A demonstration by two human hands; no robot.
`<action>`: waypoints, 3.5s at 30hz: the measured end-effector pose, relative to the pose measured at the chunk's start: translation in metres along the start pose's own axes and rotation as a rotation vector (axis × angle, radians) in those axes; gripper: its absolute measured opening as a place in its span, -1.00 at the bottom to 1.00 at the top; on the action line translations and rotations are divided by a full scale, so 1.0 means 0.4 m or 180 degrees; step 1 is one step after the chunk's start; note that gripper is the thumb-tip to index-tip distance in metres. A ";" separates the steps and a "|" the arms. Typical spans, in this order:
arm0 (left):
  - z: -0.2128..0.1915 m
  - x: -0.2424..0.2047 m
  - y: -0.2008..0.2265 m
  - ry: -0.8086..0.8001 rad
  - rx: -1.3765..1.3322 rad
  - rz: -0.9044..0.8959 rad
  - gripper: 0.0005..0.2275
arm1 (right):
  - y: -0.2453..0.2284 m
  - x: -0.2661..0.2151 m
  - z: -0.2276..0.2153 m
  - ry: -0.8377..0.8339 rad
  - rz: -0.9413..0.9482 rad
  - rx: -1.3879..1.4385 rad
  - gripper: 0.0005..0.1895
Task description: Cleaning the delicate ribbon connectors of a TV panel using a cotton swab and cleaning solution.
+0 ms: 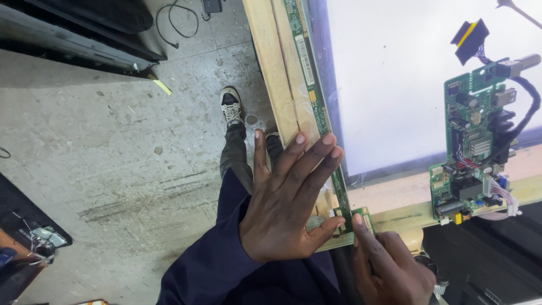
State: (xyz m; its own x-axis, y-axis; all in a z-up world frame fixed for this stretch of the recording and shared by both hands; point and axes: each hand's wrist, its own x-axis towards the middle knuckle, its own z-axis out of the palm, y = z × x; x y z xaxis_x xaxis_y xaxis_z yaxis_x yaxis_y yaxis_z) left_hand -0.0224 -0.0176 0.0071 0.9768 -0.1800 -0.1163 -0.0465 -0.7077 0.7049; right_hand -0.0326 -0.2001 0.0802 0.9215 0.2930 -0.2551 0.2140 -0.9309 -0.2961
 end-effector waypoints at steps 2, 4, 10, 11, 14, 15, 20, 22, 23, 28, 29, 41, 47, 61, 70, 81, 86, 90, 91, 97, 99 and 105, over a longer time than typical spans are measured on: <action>0.002 -0.002 0.001 -0.0017 -0.0051 0.0011 -0.17 | -0.004 -0.006 0.002 -0.0010 0.0079 0.0019 -0.66; 0.002 0.000 -0.002 0.0012 -0.0081 -0.0016 -0.17 | 0.003 -0.012 0.002 -0.0023 0.0096 0.0047 -0.65; 0.001 0.000 -0.001 0.0094 -0.0044 0.0024 -0.20 | -0.011 0.022 0.011 0.0312 -0.0196 0.0168 -0.72; 0.000 0.000 0.000 0.0087 -0.0065 0.0018 -0.20 | -0.013 0.014 0.009 0.0214 -0.0052 0.0139 -0.68; -0.001 0.003 -0.003 0.0085 -0.0081 0.0049 -0.18 | -0.014 0.007 0.007 0.0126 0.0094 0.0101 -0.67; -0.002 -0.001 -0.001 0.0057 -0.0084 0.0048 -0.17 | -0.015 0.003 0.004 0.0089 0.0104 0.0105 -0.70; -0.002 0.001 0.001 0.0192 -0.0170 0.0038 -0.18 | 0.007 0.056 0.033 0.0542 -0.0206 0.0191 -0.70; 0.001 -0.001 -0.003 0.0175 -0.0246 0.0060 -0.17 | 0.003 0.052 0.021 0.0642 -0.0151 0.0176 -0.73; 0.001 -0.002 -0.003 0.0154 -0.0278 0.0060 -0.18 | -0.001 0.048 0.007 0.0591 -0.0033 0.0370 -0.75; 0.017 -0.010 -0.007 0.0184 -0.0391 0.0098 -0.24 | 0.007 -0.036 -0.008 0.0258 0.0657 0.0741 -0.67; 0.018 -0.007 -0.009 0.0307 -0.0474 0.0140 -0.27 | 0.006 -0.046 0.002 0.0199 0.0690 0.0858 -0.49; 0.004 -0.010 0.012 0.0657 -0.0236 0.0426 -0.49 | 0.049 -0.108 0.067 -0.0561 0.0260 0.0739 -0.21; -0.004 -0.008 0.021 0.0755 -0.0027 0.0441 -0.46 | 0.045 -0.097 0.065 -0.0466 0.0016 0.0896 -0.20; -0.002 -0.018 0.008 0.0504 0.0330 0.0153 -0.46 | 0.250 0.346 -0.388 0.0586 0.1225 0.1923 -0.13; -0.008 -0.020 0.011 0.0492 0.0132 0.0167 -0.45 | 0.208 0.335 -0.207 0.0967 -0.0206 0.1769 -0.32; -0.029 -0.015 0.008 0.0630 0.0415 0.0243 -0.49 | 0.107 -0.089 -0.095 -0.1730 0.0381 0.4514 -0.46; -0.080 -0.043 0.161 0.1243 0.0195 0.0244 -0.68 | 0.134 -0.114 -0.029 -0.1487 0.0364 0.4412 -0.61; -0.116 -0.078 0.314 -0.0215 -0.1103 0.0011 -0.47 | 0.095 -0.124 -0.061 -0.1114 -0.0450 0.4198 -0.59; -0.107 -0.081 0.329 -0.0211 -0.1099 0.0014 -0.47 | 0.094 -0.121 -0.045 -0.1111 -0.0457 0.4198 -0.59; -0.090 -0.098 0.371 -0.0173 -0.1442 0.0201 -0.60 | 0.089 -0.124 -0.012 -0.0540 -0.1255 0.2736 -0.81; -0.090 -0.103 0.375 -0.0177 -0.1779 -0.0174 -0.64 | 0.080 -0.127 -0.021 -0.0665 -0.1337 0.2741 -0.75; -0.092 -0.110 0.358 0.0066 -0.1573 -0.0192 -0.68 | 0.073 -0.123 -0.015 -0.0675 -0.1470 0.2516 -0.84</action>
State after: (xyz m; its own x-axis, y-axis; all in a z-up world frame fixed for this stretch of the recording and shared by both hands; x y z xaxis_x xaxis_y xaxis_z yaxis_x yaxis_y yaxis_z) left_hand -0.0644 -0.0857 0.1390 0.9789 -0.1315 -0.1567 0.1100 -0.3072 0.9453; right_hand -0.0696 -0.2429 0.0896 0.7052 0.7025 -0.0958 0.1897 -0.3172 -0.9292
